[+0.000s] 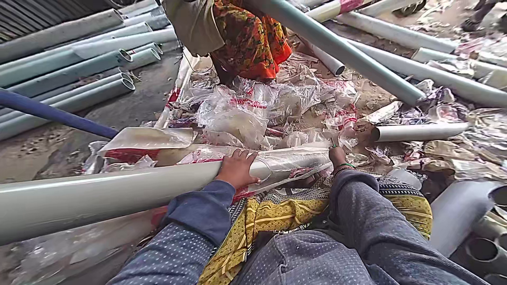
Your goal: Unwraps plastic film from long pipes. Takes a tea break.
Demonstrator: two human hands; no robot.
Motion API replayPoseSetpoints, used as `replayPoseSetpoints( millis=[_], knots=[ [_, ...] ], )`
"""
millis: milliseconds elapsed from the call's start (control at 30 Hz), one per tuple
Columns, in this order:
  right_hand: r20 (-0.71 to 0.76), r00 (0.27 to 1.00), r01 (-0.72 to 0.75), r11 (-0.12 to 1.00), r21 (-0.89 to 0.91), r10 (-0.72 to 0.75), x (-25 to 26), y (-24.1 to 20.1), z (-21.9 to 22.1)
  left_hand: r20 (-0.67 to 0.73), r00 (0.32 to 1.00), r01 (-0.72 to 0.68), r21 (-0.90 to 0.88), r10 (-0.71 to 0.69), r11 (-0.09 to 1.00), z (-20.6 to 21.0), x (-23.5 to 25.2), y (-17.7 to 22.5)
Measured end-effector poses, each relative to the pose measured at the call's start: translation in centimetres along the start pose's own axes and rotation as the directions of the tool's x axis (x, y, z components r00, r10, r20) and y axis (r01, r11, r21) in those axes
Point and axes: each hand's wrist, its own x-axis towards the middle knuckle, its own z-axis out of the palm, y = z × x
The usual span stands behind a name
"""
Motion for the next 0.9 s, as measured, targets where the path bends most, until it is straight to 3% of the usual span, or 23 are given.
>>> replayPoseSetpoints(
  millis=[300, 533, 633, 733, 900],
  knots=[
    [0.037, 0.995, -0.096, 0.995, -0.012, 0.096, 2.1, -0.1, 2.7, 0.056, 0.998, -0.013, 0.003, 0.013, 1.000, -0.6, -0.4, 0.2],
    [-0.031, 0.999, -0.042, 0.998, 0.041, 0.044, 2.6, -2.0, 3.8, 0.073, 0.997, -0.022, -0.011, 0.023, 1.000, -0.8, -0.3, 0.1],
    [-0.094, 0.989, 0.131, 0.975, 0.181, -0.115, 2.1, -4.2, 4.2, 0.056, 0.998, -0.025, -0.023, 0.026, 0.999, -0.6, -0.2, 0.0],
    [-0.050, 0.934, 0.346, 0.859, 0.378, -0.354, 0.4, -6.9, 5.1, 0.027, 0.999, -0.034, -0.036, 0.035, 0.999, -0.2, 0.0, -0.2],
    [0.111, 0.794, 0.520, 0.763, 0.384, -0.598, -4.9, -10.3, 6.0, -0.118, 0.986, -0.130, -0.073, 0.121, 0.989, 0.7, 0.0, -0.8]
  ],
)
